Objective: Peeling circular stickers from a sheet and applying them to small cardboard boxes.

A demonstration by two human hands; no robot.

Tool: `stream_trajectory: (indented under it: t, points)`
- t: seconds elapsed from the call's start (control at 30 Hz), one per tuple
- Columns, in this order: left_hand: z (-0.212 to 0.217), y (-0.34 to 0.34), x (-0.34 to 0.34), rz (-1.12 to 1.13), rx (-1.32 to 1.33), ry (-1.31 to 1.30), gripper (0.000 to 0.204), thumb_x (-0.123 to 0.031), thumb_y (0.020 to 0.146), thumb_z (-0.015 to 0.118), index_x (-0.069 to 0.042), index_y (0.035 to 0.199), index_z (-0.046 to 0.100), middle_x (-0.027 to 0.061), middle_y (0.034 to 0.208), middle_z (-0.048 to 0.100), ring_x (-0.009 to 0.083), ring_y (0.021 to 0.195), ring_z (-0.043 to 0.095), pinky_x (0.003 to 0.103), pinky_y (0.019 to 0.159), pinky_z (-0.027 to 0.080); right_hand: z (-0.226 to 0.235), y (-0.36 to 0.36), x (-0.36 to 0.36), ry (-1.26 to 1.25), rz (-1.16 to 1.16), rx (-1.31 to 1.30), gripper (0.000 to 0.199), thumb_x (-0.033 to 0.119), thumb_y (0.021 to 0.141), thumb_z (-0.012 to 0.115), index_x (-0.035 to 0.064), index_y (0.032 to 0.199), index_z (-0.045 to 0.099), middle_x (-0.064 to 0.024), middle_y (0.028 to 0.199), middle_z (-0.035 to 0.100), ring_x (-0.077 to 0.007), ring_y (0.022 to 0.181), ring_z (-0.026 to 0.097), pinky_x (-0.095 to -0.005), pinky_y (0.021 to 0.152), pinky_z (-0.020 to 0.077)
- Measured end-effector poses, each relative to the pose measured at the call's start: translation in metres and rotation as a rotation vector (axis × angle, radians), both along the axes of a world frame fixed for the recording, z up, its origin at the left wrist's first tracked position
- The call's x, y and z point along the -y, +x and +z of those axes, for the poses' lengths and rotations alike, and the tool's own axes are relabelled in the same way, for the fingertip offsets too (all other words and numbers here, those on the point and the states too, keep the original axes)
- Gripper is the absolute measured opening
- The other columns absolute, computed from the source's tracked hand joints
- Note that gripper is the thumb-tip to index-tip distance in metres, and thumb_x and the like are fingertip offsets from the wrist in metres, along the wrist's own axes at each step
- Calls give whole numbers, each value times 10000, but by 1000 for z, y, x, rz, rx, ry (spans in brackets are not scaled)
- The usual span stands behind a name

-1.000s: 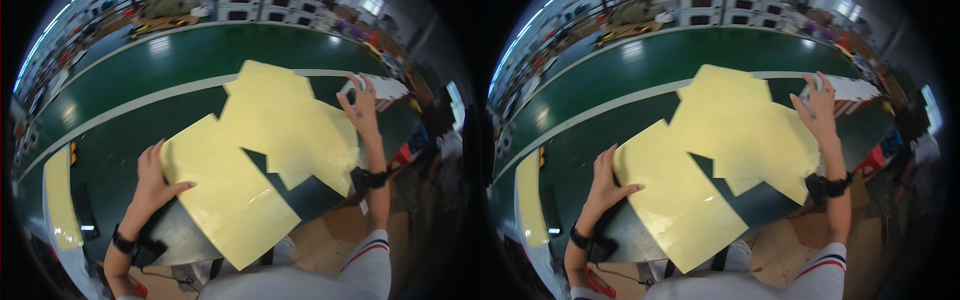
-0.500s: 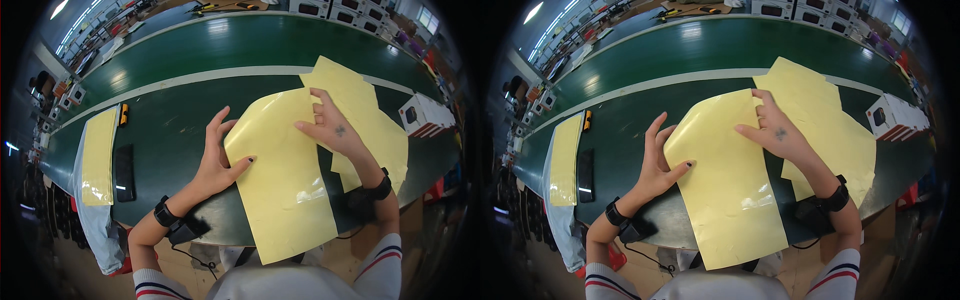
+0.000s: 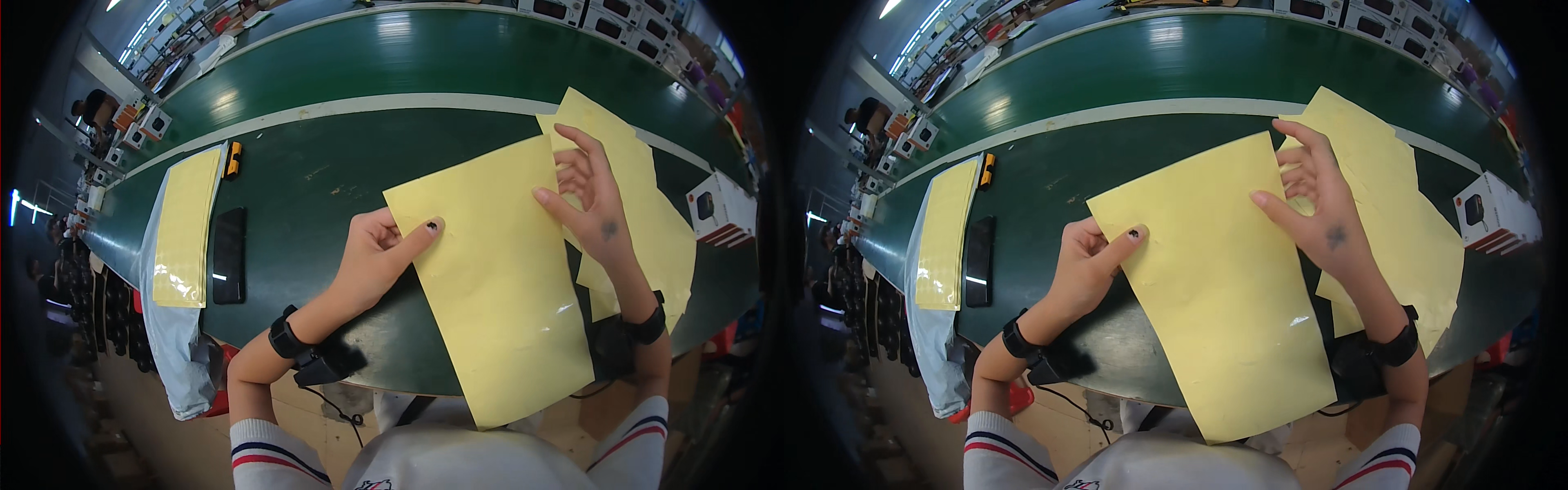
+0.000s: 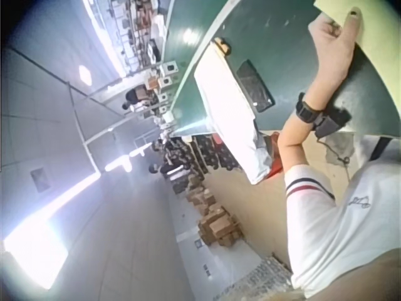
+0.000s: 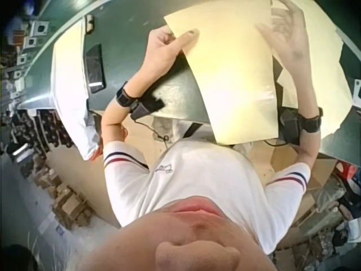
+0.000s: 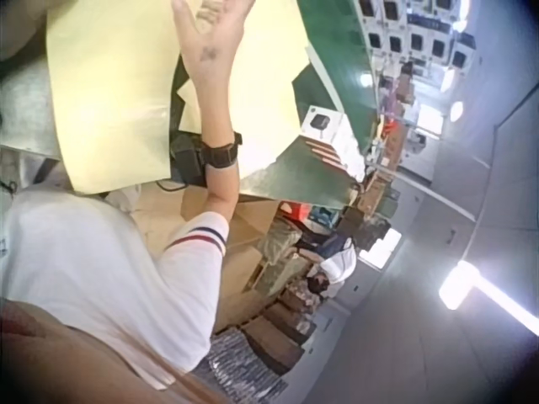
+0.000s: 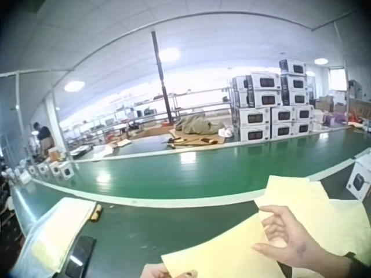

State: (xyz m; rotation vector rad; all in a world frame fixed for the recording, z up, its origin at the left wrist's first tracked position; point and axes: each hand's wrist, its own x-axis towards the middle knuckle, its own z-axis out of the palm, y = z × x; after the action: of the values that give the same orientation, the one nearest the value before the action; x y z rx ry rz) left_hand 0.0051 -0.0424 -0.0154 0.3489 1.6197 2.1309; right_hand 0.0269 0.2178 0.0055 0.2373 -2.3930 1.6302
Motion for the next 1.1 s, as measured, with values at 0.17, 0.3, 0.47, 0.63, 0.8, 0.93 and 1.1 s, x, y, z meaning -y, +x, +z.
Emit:
stream_trajectory:
  t: [0.17,0.3,0.47,0.63,0.8,0.93,1.1]
  points:
    - [0,14,-3,49,-235,-157,195,-94,877,614,33,1025,621,42,868,673,46,730,610,186,609,490,16,12,25,666,-38,-555,445,141,730,712,83,1141,550,-75,1043,557,-264,931,561,-363,865,425]
    - [1,18,-4,66,-400,-152,168,-75,870,608,26,1005,604,18,819,664,26,701,596,179,577,485,23,18,54,649,184,-537,253,152,731,706,77,950,601,-60,933,562,-250,870,574,-361,787,455]
    - [5,18,-1,76,-611,-250,160,-55,853,606,21,992,590,14,739,649,23,618,587,191,516,475,25,16,61,615,205,-531,181,109,747,684,67,884,574,-54,855,556,-233,760,588,-326,639,480]
    - [8,20,2,89,-705,-352,157,-45,831,616,20,973,596,35,681,635,48,555,588,200,482,465,19,20,69,594,178,-550,188,87,738,691,49,871,563,-53,845,557,-218,712,590,-303,550,481]
    - [6,22,0,161,-869,-476,111,-46,787,640,9,878,608,76,622,591,115,458,544,229,419,404,10,26,73,695,163,-588,199,77,729,673,13,879,559,-69,880,556,-205,751,598,-281,553,486]
    - [5,23,-1,184,-917,-482,105,-40,772,646,6,856,604,80,603,574,126,436,519,240,404,381,4,25,74,738,130,-711,210,73,720,653,-9,891,562,-88,918,552,-200,784,600,-267,555,490]
    - [6,22,0,175,-874,-454,95,-37,779,647,5,858,614,76,610,594,99,449,538,222,412,396,6,24,74,658,130,-644,199,45,697,670,5,857,558,-71,892,560,-211,765,598,-274,573,495]
